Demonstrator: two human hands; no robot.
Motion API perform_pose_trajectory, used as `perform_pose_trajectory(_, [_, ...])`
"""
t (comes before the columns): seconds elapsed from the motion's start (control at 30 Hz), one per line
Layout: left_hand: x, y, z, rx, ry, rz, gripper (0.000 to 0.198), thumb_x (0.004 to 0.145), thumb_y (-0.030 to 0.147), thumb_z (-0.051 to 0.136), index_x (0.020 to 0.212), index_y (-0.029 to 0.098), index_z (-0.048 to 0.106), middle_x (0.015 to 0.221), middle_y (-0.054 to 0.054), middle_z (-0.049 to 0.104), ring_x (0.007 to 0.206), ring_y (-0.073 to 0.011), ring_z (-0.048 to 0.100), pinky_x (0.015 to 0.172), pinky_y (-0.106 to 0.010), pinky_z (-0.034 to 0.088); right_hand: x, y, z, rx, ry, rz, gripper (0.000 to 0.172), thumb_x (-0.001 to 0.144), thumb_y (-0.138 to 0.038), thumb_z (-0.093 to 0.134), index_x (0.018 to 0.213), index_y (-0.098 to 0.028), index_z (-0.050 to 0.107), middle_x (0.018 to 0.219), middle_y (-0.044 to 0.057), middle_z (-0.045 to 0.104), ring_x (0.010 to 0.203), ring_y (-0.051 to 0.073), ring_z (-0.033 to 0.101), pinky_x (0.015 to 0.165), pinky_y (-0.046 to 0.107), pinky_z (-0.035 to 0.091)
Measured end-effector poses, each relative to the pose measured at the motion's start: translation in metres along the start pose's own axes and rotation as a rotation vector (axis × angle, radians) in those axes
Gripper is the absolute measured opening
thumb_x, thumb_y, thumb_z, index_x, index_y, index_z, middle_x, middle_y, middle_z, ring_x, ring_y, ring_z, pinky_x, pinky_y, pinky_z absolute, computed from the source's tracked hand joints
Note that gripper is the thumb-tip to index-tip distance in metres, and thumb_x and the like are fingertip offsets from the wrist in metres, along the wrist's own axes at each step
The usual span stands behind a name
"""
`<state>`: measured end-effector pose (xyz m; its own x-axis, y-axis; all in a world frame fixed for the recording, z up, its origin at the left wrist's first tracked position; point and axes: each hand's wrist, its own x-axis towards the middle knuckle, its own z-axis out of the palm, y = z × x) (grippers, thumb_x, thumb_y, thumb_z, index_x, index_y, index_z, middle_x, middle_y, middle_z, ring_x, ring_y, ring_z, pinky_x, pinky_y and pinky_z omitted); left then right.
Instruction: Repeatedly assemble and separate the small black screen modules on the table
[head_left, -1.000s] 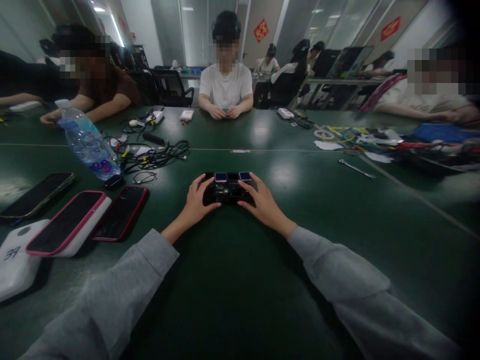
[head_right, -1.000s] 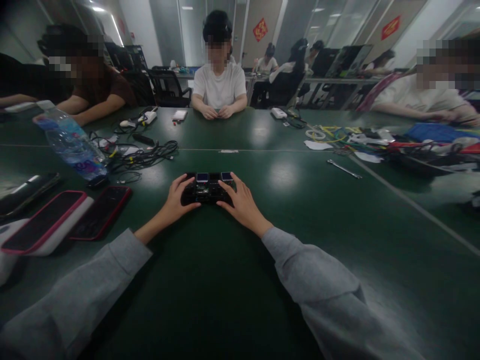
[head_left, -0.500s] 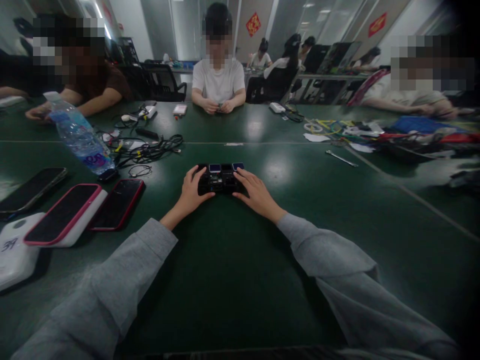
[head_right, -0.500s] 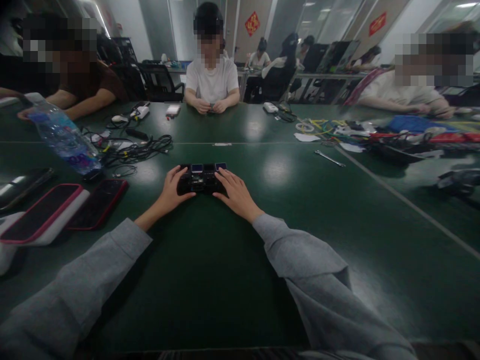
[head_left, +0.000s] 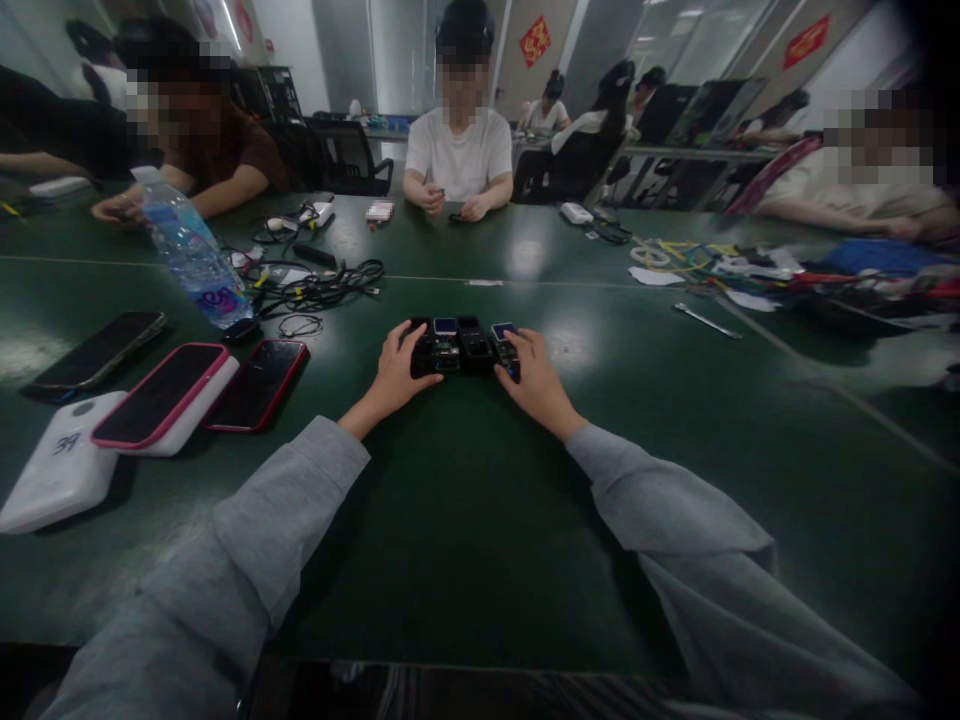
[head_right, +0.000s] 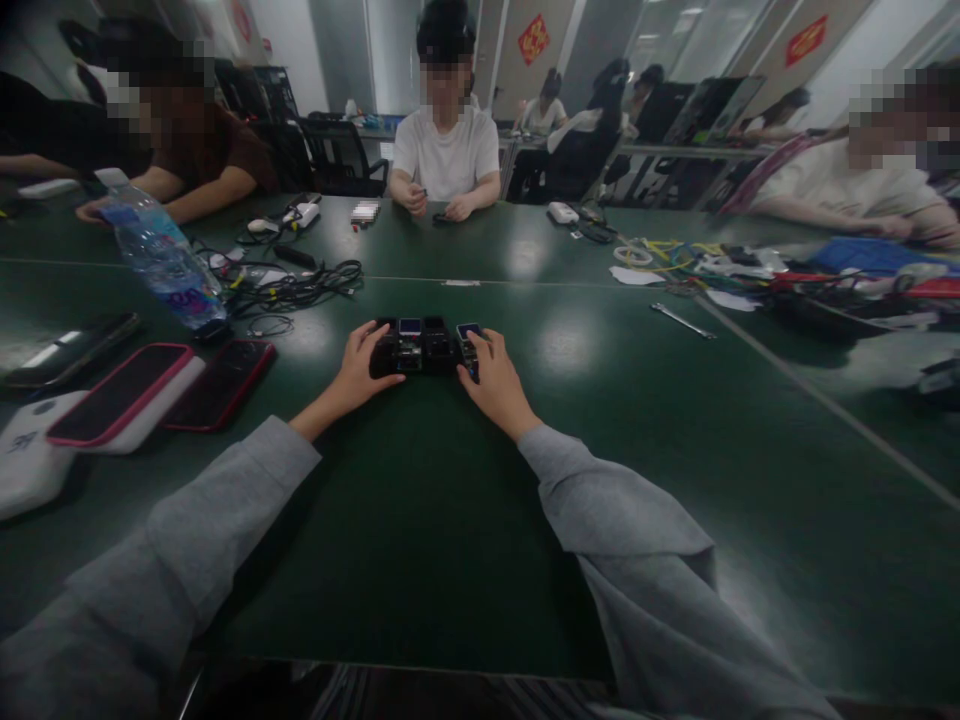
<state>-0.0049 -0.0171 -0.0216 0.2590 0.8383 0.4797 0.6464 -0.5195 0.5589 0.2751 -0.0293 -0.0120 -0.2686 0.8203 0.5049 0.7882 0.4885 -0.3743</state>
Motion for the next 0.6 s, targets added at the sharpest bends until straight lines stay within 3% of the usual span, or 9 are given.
perform_pose_trajectory(0.17, [0.000,0.000,-0.001,-0.036,-0.019,-0.002,0.086,0.075,0.038,0.080,0.146,0.025,0.033,0.151,-0.015,0.025,0.143,-0.0375,0.026,0.116,-0.060,0.028,0.001,0.005,0.001,0.046,-0.019,0.065,0.058,0.090,-0.035,0.051,0.145,-0.019,0.040,0.134,0.016,0.049,0.121,0.034,0.054,0.100,0.056,0.049])
perform_pose_trajectory(0.4, [0.001,-0.002,0.000,-0.047,-0.023,0.035,0.084,0.075,0.032,0.079,0.146,0.028,0.032,0.151,-0.013,0.023,0.144,-0.0363,0.025,0.117,-0.059,0.027,-0.007,-0.003,-0.011,0.090,-0.032,0.085,0.056,0.091,-0.031,0.050,0.145,-0.020,0.040,0.134,0.014,0.052,0.119,0.031,0.057,0.099,0.052,0.051])
perform_pose_trajectory(0.5, [0.000,-0.001,0.000,-0.039,-0.027,0.031,0.084,0.076,0.031,0.078,0.146,0.028,0.031,0.151,-0.013,0.022,0.144,-0.0364,0.025,0.117,-0.059,0.027,-0.034,0.005,-0.034,0.101,-0.057,0.085,0.055,0.092,-0.034,0.050,0.146,-0.024,0.040,0.136,0.012,0.053,0.119,0.030,0.057,0.100,0.053,0.050])
perform_pose_trajectory(0.6, [0.000,0.000,0.001,-0.038,-0.026,0.028,0.084,0.077,0.032,0.077,0.147,0.029,0.031,0.152,-0.013,0.021,0.145,-0.0372,0.024,0.116,-0.061,0.028,-0.087,0.026,-0.077,0.058,-0.061,0.149,0.056,0.092,-0.043,0.052,0.145,-0.029,0.041,0.134,0.012,0.055,0.115,0.032,0.059,0.098,0.055,0.050])
